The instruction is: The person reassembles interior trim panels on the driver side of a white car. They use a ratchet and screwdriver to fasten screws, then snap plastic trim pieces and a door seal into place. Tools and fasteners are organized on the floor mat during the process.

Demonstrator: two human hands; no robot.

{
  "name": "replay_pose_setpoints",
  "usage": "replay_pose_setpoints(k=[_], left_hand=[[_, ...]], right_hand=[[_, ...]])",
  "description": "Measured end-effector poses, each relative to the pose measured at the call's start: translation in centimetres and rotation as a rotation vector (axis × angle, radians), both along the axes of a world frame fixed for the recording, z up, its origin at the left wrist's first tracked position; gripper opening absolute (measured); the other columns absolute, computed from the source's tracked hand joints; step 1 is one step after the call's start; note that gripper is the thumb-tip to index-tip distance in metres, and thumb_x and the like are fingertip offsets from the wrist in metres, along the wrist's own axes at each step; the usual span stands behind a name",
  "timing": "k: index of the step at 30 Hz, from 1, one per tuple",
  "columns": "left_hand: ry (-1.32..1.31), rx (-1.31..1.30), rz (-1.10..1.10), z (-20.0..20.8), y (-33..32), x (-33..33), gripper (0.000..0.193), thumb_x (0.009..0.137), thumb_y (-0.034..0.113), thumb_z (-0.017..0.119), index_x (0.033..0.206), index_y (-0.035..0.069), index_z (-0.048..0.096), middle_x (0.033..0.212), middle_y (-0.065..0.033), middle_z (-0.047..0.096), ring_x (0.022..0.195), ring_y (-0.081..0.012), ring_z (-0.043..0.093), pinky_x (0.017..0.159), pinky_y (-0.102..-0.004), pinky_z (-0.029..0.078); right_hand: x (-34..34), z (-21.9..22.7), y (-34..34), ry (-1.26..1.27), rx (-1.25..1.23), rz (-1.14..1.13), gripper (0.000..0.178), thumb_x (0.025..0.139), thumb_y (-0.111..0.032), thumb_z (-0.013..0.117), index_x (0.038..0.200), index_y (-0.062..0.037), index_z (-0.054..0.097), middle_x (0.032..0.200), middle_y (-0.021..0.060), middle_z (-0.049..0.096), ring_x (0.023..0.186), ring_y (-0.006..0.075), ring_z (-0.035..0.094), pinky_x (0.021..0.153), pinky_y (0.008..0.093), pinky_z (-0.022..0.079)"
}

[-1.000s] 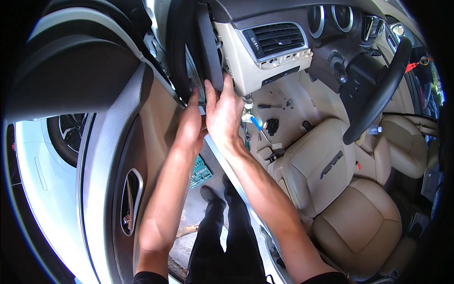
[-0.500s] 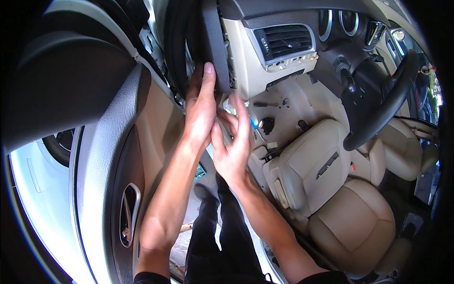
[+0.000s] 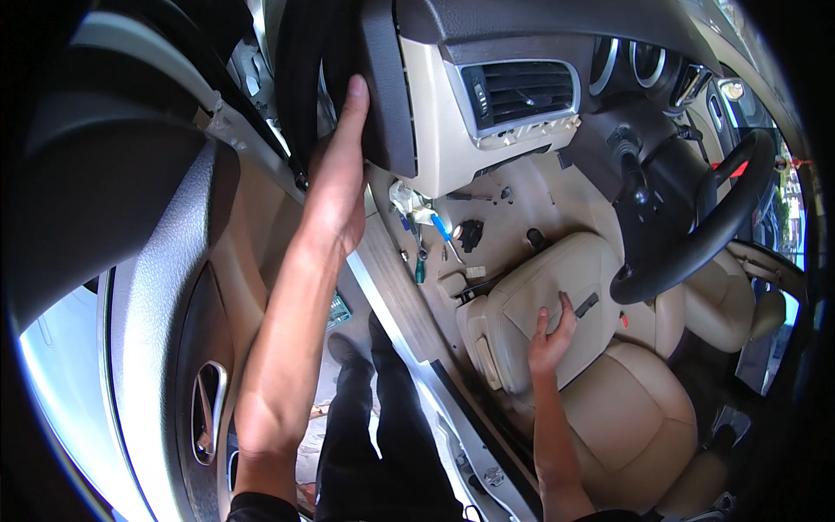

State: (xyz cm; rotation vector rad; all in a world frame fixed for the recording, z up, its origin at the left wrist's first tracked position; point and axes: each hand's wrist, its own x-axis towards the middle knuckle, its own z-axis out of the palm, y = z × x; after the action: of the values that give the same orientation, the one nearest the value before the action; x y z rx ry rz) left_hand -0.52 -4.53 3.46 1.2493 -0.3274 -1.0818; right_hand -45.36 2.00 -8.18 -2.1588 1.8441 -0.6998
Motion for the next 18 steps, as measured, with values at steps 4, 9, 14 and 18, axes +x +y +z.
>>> replay_pose_setpoints(k=[4, 9, 14, 18], left_hand=[[0.019, -0.044, -0.041, 2.0, 0.1, 0.3, 0.110, 0.092, 0.086, 0.059, 0.151, -0.007, 0.053, 0.148, -0.0266, 0.056, 0.139, -0.0342, 0.050, 0.125, -0.0468, 0.028], [-0.095, -0.026, -0.109, 1.8, -0.2, 1.4, 0.121, 0.090, 0.089, 0.057, 0.160, -0.009, 0.040, 0.159, -0.0376, 0.042, 0.153, -0.0455, 0.038, 0.129, -0.0552, 0.024], [-0.142, -0.071, -0.094, -1.4, 0.0, 1.0, 0.103, 0.101, 0.078, 0.052, 0.161, -0.005, 0.041, 0.162, -0.0263, 0.046, 0.153, -0.0318, 0.041, 0.131, -0.0506, 0.024], [-0.099, 0.118, 0.106, -2.9, 1.1, -0.7, 0.092, 0.109, 0.064, 0.050, 0.163, -0.008, 0.035, 0.170, -0.0230, 0.037, 0.157, -0.0297, 0.037, 0.134, -0.0422, 0.020]], right_hand=[[-2.3, -6.0, -2.2, -0.041, 0.154, 0.051, 0.071, 0.108, -0.043, 0.060, 0.163, -0.0015, 0.041, 0.164, 0.0318, 0.039, 0.153, 0.0489, 0.036, 0.126, 0.0571, 0.026], [-0.9, -11.1, -1.0, 0.213, -0.013, 0.040, 0.080, 0.108, -0.058, 0.051, 0.167, -0.0057, 0.035, 0.172, 0.0337, 0.021, 0.157, 0.0547, 0.020, 0.127, 0.0636, 0.018], [-1.0, -10.4, -0.8, 0.148, 0.000, 0.026, 0.085, 0.106, -0.066, 0.046, 0.166, -0.0075, 0.038, 0.172, 0.0338, 0.021, 0.158, 0.0524, 0.022, 0.127, 0.0642, 0.018], [-1.0, -10.3, -0.6, 0.164, 0.033, 0.003, 0.084, 0.106, -0.066, 0.043, 0.166, -0.0068, 0.039, 0.171, 0.0338, 0.022, 0.157, 0.0526, 0.022, 0.127, 0.0631, 0.019]])
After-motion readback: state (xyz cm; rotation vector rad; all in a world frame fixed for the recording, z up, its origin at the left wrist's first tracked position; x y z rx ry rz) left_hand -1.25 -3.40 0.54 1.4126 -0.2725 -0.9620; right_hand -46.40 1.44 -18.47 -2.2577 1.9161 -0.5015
